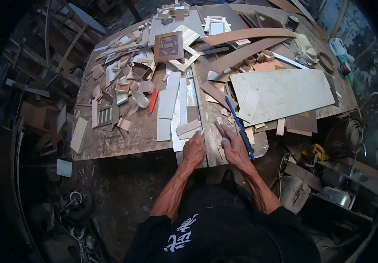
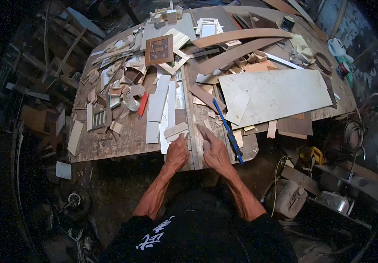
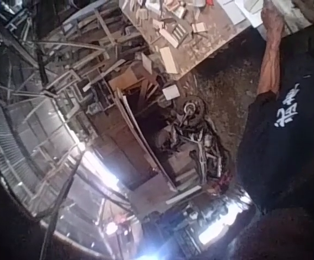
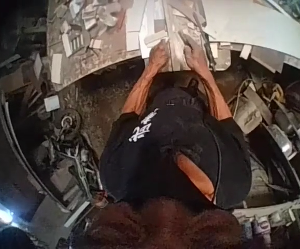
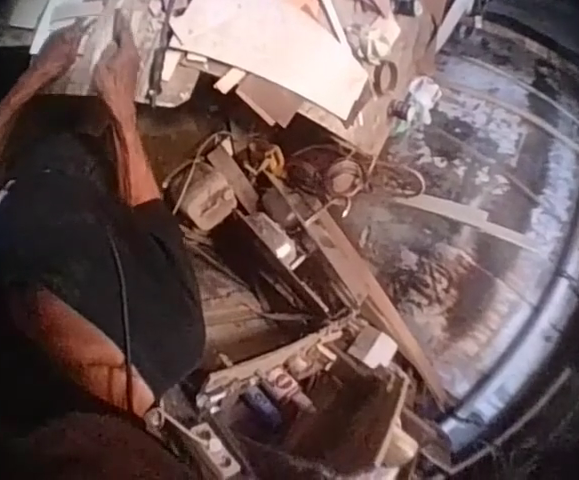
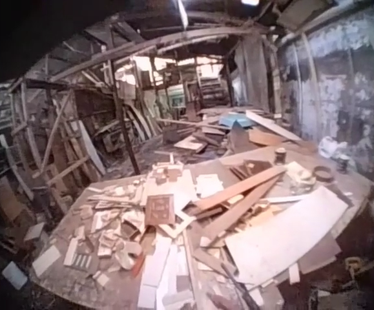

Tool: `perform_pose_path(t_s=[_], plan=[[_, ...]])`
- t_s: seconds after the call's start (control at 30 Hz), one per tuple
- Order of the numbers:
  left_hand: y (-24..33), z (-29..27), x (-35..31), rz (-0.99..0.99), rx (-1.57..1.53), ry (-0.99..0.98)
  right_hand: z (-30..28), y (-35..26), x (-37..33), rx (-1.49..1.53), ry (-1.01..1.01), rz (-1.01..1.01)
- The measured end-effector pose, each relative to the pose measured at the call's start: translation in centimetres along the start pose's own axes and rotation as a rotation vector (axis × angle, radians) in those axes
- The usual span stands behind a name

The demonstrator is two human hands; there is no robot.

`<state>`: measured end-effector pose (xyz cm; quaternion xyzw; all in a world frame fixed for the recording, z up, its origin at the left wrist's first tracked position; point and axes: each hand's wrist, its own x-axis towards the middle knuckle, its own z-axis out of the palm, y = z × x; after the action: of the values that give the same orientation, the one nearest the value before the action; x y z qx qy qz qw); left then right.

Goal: Assemble small pieces of wood together on a workbench.

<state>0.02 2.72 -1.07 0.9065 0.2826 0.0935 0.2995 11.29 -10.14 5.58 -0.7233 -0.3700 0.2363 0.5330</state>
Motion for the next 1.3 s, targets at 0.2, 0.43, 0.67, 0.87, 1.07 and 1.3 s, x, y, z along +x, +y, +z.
perform_pose_path(t_s=[0.2, 0.43, 0.67, 0.87, 1.07, 1.3], plan=[[1.7, 0.1, -0.5, 0.195, -0.029, 0.167, 1.5, -0.6, 0.4, -0.181, -0.111, 0.129], [0.9, 0.0, -0.4, 0.061, -0.101, 0.115, 2.2, 0.0, 0.6, -0.079, -0.152, -0.011], [0.1, -0.4, -0.8, 0.111, -0.029, 0.133, 2.7, 0.1, 0.1, -0.11, -0.116, 0.089], [0.6, -0.8, -0.8, 0.156, -0.089, 0.172, 2.2, 3.5, 1.0, -0.141, -0.06, -0.005], [1.5, -0.8, -1.1, 0.238, -0.127, 0.134, 1.9, 3.7, 1.1, -0.303, -0.159, 0.067], [1.4, -0.8, -0.8, 0.134, -0.148, 0.052, 1.4, 1.2, 0.7, -0.299, -0.167, 0.173]])
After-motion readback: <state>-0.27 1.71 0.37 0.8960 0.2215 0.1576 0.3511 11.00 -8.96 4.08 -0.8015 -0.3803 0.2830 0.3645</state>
